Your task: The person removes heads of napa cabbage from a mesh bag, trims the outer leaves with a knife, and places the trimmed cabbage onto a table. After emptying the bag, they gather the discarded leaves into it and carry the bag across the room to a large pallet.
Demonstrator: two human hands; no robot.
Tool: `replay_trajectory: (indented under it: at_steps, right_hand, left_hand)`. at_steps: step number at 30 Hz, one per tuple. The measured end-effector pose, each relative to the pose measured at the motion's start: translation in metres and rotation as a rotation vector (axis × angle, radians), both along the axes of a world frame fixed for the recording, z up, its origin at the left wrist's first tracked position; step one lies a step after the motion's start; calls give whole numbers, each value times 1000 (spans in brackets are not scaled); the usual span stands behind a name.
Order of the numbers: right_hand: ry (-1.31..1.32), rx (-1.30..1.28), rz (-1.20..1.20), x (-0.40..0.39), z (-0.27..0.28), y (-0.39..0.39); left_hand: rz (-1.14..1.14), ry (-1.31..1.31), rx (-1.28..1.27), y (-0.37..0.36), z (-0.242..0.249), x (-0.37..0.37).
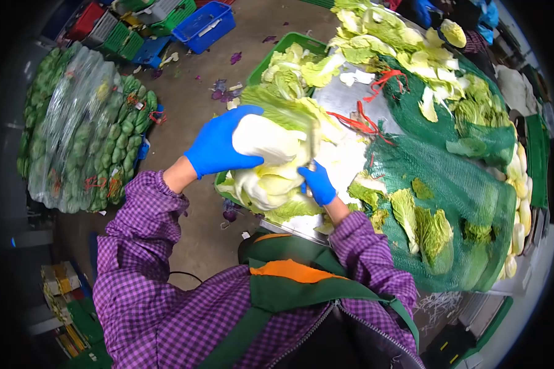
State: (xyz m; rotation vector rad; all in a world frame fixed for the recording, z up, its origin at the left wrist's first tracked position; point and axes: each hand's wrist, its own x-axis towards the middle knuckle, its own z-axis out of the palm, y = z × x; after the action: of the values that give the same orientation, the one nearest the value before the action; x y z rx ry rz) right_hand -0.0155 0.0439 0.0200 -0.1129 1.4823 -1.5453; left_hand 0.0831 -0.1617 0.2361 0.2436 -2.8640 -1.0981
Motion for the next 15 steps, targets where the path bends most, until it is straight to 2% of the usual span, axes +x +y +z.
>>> replay_trajectory:
  at_steps: [1, 4, 5, 7, 8, 9, 11, 13, 15]
  right_hand:
    - [41, 33, 50, 0, 13, -17]
    - [-72, -2, 92, -9, 3, -46]
    - [-69, -12, 101, -6, -2, -49]
    - [28, -126, -8, 8, 1, -43]
    - [143, -41, 63, 7, 9, -37]
    - [145, -42, 74, 0, 6, -36]
    - [152, 151, 353, -14, -6, -23]
    - [76, 134, 352, -10, 31, -18]
    - [55, -70, 395, 1, 88, -8]
  left_hand:
    - [13, -2, -10, -5, -1, 2]
    - [351, -20, 242, -27, -21, 12]
    - [359, -14, 232, -32, -30, 17]
    - [702, -113, 1104, -37, -46, 28]
    - [785, -150, 1322, -37, -56, 34]
    - [792, -141, 1325, -38, -66, 38]
    - [694, 61, 1997, -30, -82, 46]
    - [604, 152, 2038, -16, -84, 43]
    - [548, 262, 2035, -3, -84, 42]
